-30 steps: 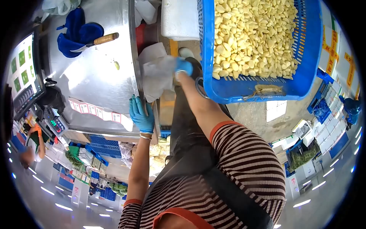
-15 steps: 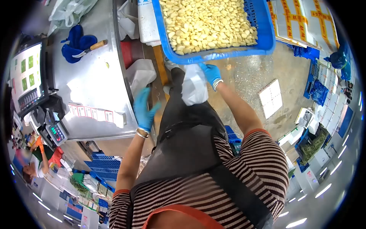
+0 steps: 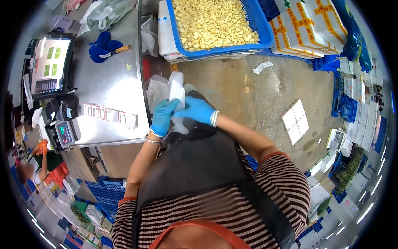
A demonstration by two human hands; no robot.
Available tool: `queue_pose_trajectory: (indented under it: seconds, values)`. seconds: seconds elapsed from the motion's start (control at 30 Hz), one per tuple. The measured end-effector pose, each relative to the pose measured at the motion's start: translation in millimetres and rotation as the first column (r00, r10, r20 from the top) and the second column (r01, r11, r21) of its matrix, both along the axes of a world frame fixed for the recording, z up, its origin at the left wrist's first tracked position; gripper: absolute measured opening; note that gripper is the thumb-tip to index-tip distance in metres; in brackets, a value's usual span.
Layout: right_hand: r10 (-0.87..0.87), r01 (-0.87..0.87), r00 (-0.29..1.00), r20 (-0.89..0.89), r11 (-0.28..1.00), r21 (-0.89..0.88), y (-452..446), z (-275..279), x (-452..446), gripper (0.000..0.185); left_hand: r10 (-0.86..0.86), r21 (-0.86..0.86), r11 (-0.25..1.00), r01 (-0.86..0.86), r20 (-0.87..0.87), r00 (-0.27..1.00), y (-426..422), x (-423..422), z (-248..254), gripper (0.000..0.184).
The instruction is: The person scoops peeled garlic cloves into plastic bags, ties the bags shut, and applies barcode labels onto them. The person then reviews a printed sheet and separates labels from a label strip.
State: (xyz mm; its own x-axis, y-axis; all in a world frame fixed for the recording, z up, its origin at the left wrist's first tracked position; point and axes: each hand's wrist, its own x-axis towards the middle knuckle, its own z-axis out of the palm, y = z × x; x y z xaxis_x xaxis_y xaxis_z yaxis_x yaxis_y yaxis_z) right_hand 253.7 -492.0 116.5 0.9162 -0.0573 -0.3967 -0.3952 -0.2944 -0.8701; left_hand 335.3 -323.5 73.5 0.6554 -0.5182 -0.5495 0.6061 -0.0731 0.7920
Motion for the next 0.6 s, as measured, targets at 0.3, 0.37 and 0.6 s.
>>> queue_pose_trajectory:
  seconds: [0.3, 0.37, 0.6]
  values:
    - [-0.404, 0.656, 0.711, -0.576, 0.084, 0.750, -18, 31, 35, 0.013, -0.074, 0.442, 0.827, -0.348, 0.698, 0.712, 57, 22, 25, 0.010]
    - [-0.391, 0.302, 0.910, 0.142, 0.855, 0.421, -27, 17, 53, 0.012, 0.128, 0.349, 0.785, -0.512, 0.717, 0.685, 69, 33, 18, 0.011]
    - [-0.313, 0.239, 0.849, 0.425, 0.946, 0.219, -91, 50, 122, 0.013, -0.314, 0.552, 0.503, -0.665, 0.833, 0.455, 72, 87, 66, 0.072]
